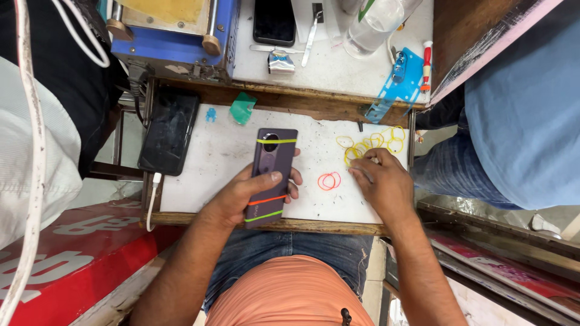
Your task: The person closes the back cover of a purple smartphone and then wraps multiple rubber bands around it to hold the cover in place. The person repeatedly adjusts the bands and inspects the phone while it remains on the workbench.
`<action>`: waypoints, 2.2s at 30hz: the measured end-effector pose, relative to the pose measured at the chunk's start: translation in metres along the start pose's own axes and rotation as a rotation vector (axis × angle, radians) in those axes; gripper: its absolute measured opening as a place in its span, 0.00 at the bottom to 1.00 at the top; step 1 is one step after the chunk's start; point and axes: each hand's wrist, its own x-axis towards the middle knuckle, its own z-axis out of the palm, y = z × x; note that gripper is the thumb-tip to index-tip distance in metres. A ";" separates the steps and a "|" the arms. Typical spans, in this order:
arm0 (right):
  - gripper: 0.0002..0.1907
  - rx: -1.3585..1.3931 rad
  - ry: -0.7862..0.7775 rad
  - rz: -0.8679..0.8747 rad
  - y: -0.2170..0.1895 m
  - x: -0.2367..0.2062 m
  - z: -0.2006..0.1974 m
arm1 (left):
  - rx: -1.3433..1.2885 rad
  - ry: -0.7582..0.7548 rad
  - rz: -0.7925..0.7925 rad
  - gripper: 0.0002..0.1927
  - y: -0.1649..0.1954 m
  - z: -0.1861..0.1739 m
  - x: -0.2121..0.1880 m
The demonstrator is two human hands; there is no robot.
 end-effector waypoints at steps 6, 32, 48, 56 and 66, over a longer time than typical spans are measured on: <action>0.06 0.132 -0.019 0.079 0.005 0.010 -0.009 | 0.019 -0.041 -0.011 0.35 -0.002 0.001 -0.004; 0.07 -0.120 0.120 0.273 0.073 0.023 -0.024 | 0.065 -0.016 -0.035 0.35 -0.006 -0.002 0.001; 0.09 -0.143 -0.125 0.304 0.059 0.017 -0.028 | -0.074 -0.101 -0.041 0.34 -0.004 0.000 -0.004; 0.08 0.453 -0.049 0.397 0.075 -0.001 -0.035 | -0.322 -0.287 0.003 0.34 -0.005 -0.001 -0.011; 0.05 1.456 -0.445 0.456 -0.021 -0.033 0.021 | -0.244 -0.302 -0.052 0.40 -0.022 0.011 -0.003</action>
